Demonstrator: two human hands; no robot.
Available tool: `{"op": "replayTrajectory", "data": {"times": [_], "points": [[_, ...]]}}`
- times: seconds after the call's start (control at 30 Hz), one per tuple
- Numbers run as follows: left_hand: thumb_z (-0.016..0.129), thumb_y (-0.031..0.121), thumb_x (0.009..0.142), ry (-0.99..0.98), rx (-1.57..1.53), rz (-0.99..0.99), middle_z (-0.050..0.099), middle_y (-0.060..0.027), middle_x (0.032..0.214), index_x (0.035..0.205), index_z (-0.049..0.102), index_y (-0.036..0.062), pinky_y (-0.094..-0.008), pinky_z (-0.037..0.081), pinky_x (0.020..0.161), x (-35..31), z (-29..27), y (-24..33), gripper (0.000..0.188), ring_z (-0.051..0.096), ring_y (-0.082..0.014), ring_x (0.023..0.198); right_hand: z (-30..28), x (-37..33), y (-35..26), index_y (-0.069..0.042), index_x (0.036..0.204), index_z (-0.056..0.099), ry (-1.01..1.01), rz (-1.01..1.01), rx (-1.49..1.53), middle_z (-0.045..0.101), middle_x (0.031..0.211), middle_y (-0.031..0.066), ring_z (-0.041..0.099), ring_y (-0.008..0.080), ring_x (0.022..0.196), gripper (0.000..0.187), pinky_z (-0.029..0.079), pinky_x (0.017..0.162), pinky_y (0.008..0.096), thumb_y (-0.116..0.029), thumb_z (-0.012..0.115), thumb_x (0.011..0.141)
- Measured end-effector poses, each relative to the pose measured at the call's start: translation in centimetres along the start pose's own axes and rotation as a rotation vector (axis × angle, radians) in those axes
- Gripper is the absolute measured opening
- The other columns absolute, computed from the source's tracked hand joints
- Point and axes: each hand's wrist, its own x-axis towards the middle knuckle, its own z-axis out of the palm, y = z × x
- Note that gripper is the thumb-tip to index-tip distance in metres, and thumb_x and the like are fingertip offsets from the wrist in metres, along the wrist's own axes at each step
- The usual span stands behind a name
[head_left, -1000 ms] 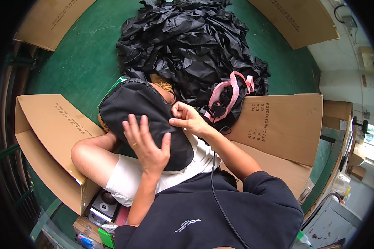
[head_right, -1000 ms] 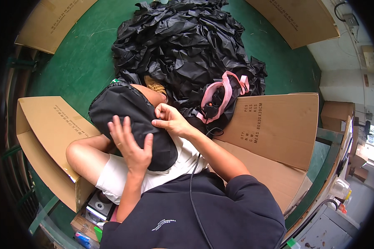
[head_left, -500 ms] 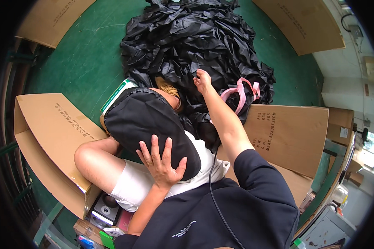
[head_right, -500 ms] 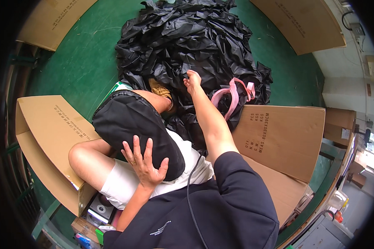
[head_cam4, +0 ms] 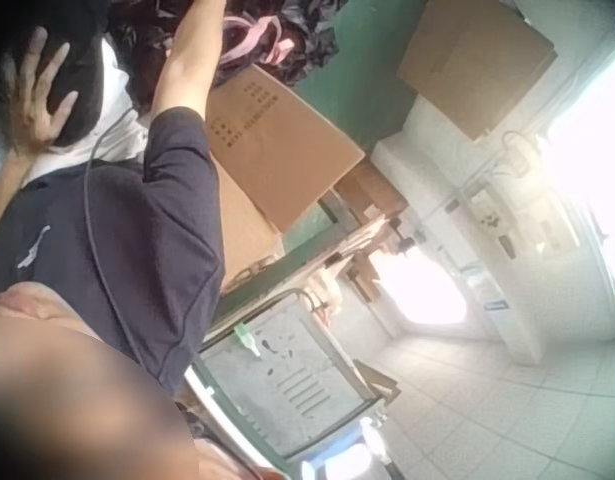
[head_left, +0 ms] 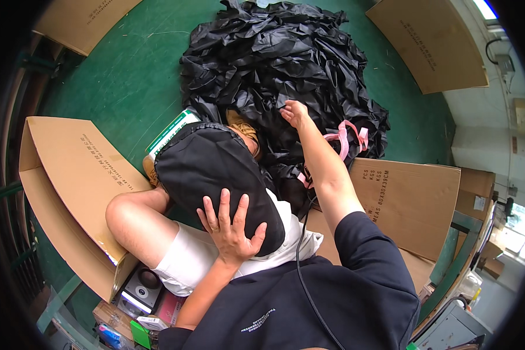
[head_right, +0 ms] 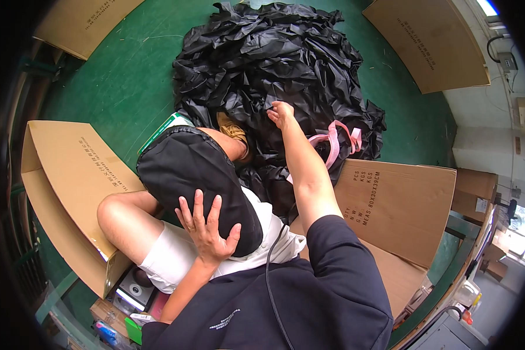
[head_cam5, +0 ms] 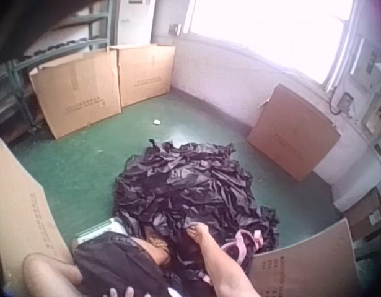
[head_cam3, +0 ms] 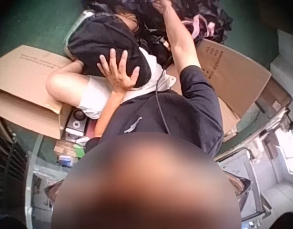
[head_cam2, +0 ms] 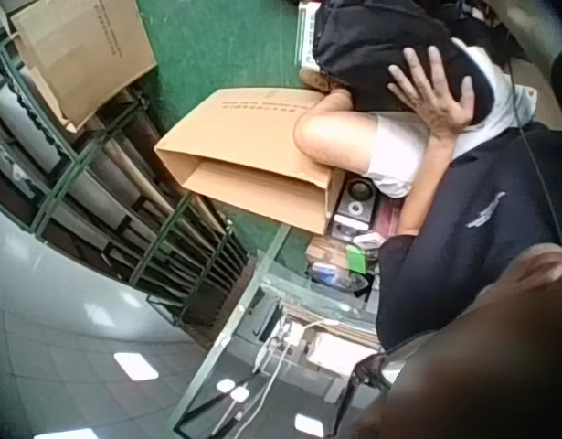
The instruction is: Inspecting and stacking black fabric protective covers from a pile.
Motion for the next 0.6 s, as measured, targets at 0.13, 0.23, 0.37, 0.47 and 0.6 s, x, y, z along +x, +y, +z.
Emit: {"op": "replayTrajectory", "data": {"times": [0.13, 0.23, 0.37, 0.47, 0.6], "points": [[0.056, 0.049, 0.089, 0.009, -0.006, -0.008, 0.034, -0.0198, 0.153, 0.139, 0.053, 0.0102, -0.059, 0.007, 0.117, -0.1, -0.1, 0.0, 0.063, 0.016, -0.0462, 0.146, -0.2, 0.6, 0.9, -0.01, 0.124, 0.059, -0.1, 0.093, 0.131, 0.051, 0.124, 0.0151, 0.064, 0.027, 0.093, 0.036, 0.055, 0.07, 0.0307, -0.016, 0.066, 0.09], [0.055, 0.049, 0.089, -0.01, 0.006, -0.026, 0.034, -0.0194, 0.153, 0.139, 0.053, 0.0109, -0.0589, 0.007, 0.117, -0.2, -0.1, 0.2, 0.063, 0.017, -0.0459, 0.146, 0.9, 1.3, 1.5, -0.01, 0.119, 0.06, -0.243, 0.077, 0.275, 0.052, 0.113, 0.011, 0.062, 0.0248, 0.088, 0.032, 0.054, 0.068, 0.0305, -0.016, 0.07, 0.089], [0.055, 0.05, 0.089, -0.005, -0.013, -0.005, 0.036, -0.0183, 0.153, 0.138, 0.054, 0.0128, -0.0581, 0.006, 0.117, 0.3, -0.1, 0.3, 0.062, 0.019, -0.0452, 0.145, 0.9, 4.3, 2.3, 0.0, 0.102, 0.062, -0.072, 0.089, 0.515, 0.06, 0.101, 0.0092, 0.064, 0.0267, 0.087, 0.017, 0.056, 0.071, 0.033, -0.007, 0.07, 0.088], [0.056, 0.049, 0.089, -0.006, -0.018, -0.019, 0.036, -0.0174, 0.153, 0.138, 0.054, 0.0131, -0.0572, 0.006, 0.118, 0.4, 0.0, 0.4, 0.061, 0.019, -0.0443, 0.145, 0.7, 3.8, 2.7, -0.001, 0.1, 0.064, -0.03, -0.069, 0.504, 0.063, 0.086, 0.0074, 0.065, 0.0261, 0.079, 0.014, 0.056, 0.069, 0.0316, -0.002, 0.069, 0.087], [0.056, 0.048, 0.088, 0.005, -0.022, -0.021, 0.037, -0.0164, 0.153, 0.138, 0.055, 0.0133, -0.0567, 0.006, 0.118, 0.4, -0.2, 0.6, 0.06, 0.02, -0.0435, 0.145, 1.1, 0.4, 0.0, -0.007, 0.085, 0.062, -0.102, -0.17, 0.363, 0.06, 0.07, 0.0036, 0.061, 0.0185, 0.064, 0.01, 0.052, 0.057, 0.0261, 0.001, 0.069, 0.086]]}}
